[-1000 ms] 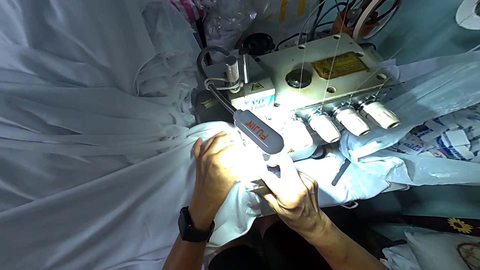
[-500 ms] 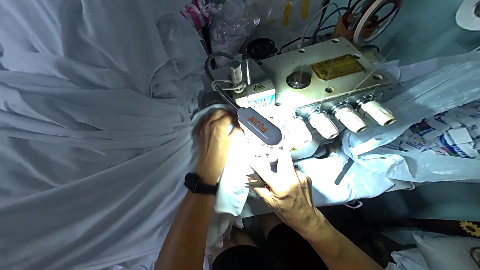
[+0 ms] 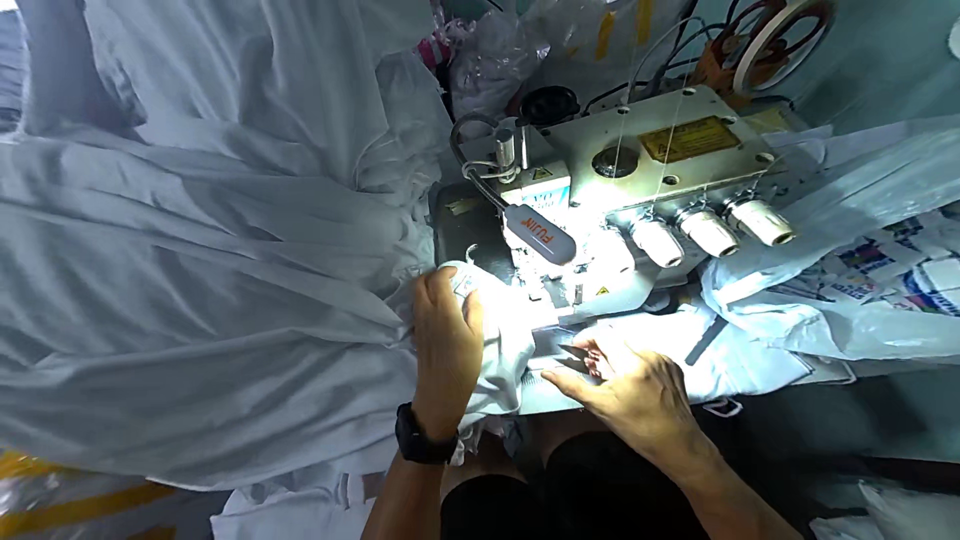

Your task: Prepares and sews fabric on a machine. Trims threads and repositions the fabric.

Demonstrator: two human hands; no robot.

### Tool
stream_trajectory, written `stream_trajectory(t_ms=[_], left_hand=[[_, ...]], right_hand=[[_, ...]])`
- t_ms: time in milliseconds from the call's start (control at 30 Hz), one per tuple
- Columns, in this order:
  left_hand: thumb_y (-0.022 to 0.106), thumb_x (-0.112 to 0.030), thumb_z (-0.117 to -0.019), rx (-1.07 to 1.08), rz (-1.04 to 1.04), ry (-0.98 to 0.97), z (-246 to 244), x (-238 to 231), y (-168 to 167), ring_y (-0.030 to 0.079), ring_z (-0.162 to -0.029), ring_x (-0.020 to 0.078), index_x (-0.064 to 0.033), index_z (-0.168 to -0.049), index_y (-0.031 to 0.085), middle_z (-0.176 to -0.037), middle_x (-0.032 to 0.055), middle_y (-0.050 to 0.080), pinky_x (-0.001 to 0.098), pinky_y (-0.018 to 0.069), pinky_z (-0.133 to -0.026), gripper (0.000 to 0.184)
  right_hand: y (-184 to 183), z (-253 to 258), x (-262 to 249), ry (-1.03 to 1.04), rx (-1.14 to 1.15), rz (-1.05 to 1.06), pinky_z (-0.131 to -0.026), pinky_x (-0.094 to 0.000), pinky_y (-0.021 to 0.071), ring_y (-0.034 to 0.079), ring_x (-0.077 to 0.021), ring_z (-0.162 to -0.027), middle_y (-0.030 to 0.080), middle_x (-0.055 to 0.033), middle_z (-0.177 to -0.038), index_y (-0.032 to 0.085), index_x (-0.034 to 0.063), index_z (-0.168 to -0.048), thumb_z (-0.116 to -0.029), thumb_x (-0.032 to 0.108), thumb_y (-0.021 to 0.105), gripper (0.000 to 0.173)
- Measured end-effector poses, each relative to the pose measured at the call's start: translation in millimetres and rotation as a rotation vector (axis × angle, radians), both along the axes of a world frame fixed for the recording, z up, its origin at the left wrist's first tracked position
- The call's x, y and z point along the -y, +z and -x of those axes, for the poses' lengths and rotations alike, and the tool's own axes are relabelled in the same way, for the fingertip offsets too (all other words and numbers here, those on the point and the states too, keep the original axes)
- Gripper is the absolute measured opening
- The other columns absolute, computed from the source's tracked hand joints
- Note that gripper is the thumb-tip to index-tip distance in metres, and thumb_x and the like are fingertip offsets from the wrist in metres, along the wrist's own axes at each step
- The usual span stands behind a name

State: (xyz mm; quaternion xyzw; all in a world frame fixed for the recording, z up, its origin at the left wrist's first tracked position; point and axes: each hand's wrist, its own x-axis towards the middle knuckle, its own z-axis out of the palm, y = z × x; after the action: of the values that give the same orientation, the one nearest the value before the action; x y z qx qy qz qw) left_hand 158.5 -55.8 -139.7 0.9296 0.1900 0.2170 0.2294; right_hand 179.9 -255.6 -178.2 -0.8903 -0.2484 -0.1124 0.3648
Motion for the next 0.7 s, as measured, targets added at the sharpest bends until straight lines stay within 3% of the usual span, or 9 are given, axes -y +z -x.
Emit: stream_trajectory(t_ms=[100,200,267,333,400,500,600,633,700], left_hand=[[0.058,-0.020,-0.1032,-0.009,-0.030,-0.048,-5,-17,12,0.069,-0.093,0.0340,0.0036,-0.137,0.057,-0.140,0.0268,0.054,0.0473,0.0579,-0.075,0.041],[0.060,-0.020,-0.1035,-0.132,-0.011,-0.138,-16,-33,23,0.067,-0.101,0.0401,0.0008,-0.144,0.051,-0.131,0.0262,0.061,0.0569,0.0549,-0.082,0.046],[0.066,-0.017,-0.0999,-0.114,-0.064,-0.189,-19,-42,22,0.066,-0.095,0.0390,0.0034,-0.115,0.070,-0.105,0.0220,0.068,0.0575,0.0528,-0.082,0.026],[0.067,-0.014,-0.0979,-0.036,-0.105,-0.251,-18,-49,23,0.066,-0.098,0.0354,0.0024,-0.097,0.074,-0.099,0.0183,0.069,0.0541,0.0506,-0.089,0.018],[0.064,-0.011,-0.0981,0.024,-0.006,-0.292,-11,-52,25,0.068,-0.098,0.0268,0.0040,-0.100,0.070,-0.102,0.0161,0.071,0.0449,0.0534,-0.089,0.016],[0.060,-0.007,-0.0993,0.037,0.137,-0.292,-2,-55,28,0.064,-0.073,0.0104,-0.0005,-0.106,0.058,-0.089,0.0089,0.069,0.0279,0.0535,-0.067,0.009],[0.052,0.003,-0.0951,0.081,0.089,-0.389,4,-56,34,0.070,-0.091,0.0120,0.0020,-0.096,0.071,-0.101,0.0118,0.073,0.0275,0.0563,-0.082,0.018],[0.052,0.005,-0.0944,0.088,0.063,-0.427,5,-56,36,0.071,-0.099,0.0137,0.0020,-0.096,0.074,-0.106,0.0128,0.074,0.0284,0.0564,-0.089,0.023],[0.050,0.006,-0.0947,0.077,0.041,-0.471,5,-55,39,0.070,-0.100,0.0123,0.0014,-0.105,0.075,-0.112,0.0122,0.074,0.0259,0.0559,-0.088,0.027]], right_hand=[[7,-2,-5,0.063,-0.066,-0.075,-0.056,-0.0293,0.0476,0.058,-0.0150,-0.061,0.066,-0.0092,-0.079,0.069,0.0002,-0.105,-0.0959,0.042,0.060,0.044],[12,-4,-16,0.079,-0.023,-0.158,-0.066,-0.0229,0.0521,0.062,-0.0147,-0.071,0.068,-0.0150,-0.091,0.071,-0.0039,-0.111,-0.0957,0.016,0.057,0.028],[14,-7,-22,0.052,0.070,-0.127,-0.066,-0.0264,0.0551,0.066,-0.0201,-0.071,0.069,-0.0184,-0.091,0.073,-0.0062,-0.107,-0.0947,0.011,0.059,0.025],[15,-10,-29,0.020,0.144,-0.078,-0.064,-0.0326,0.0573,0.069,-0.0268,-0.072,0.069,-0.0208,-0.091,0.074,-0.0065,-0.101,-0.0945,0.009,0.061,0.022],[17,-9,-37,-0.012,0.177,-0.012,-0.064,-0.0380,0.0591,0.071,-0.0320,-0.074,0.070,-0.0226,-0.091,0.075,-0.0070,-0.102,-0.0963,0.009,0.060,0.022],[22,-5,-52,-0.051,0.234,0.090,-0.059,-0.0418,0.0582,0.072,-0.0348,-0.071,0.070,-0.0240,-0.091,0.074,-0.0084,-0.102,-0.0939,0.004,0.059,0.021],[30,-3,-65,-0.064,0.254,0.133,-0.057,-0.0475,0.0564,0.071,-0.0412,-0.071,0.069,-0.0274,-0.086,0.073,-0.0096,-0.095,-0.0883,-0.001,0.062,0.015],[31,-3,-68,-0.066,0.256,0.132,-0.056,-0.0484,0.0556,0.071,-0.0419,-0.071,0.069,-0.0270,-0.083,0.073,-0.0090,-0.092,-0.0877,-0.001,0.063,0.013],[29,-7,-73,-0.058,0.282,0.099,-0.054,-0.0485,0.0539,0.069,-0.0414,-0.067,0.067,-0.0250,-0.077,0.071,-0.0080,-0.086,-0.0872,-0.002,0.064,0.010]])
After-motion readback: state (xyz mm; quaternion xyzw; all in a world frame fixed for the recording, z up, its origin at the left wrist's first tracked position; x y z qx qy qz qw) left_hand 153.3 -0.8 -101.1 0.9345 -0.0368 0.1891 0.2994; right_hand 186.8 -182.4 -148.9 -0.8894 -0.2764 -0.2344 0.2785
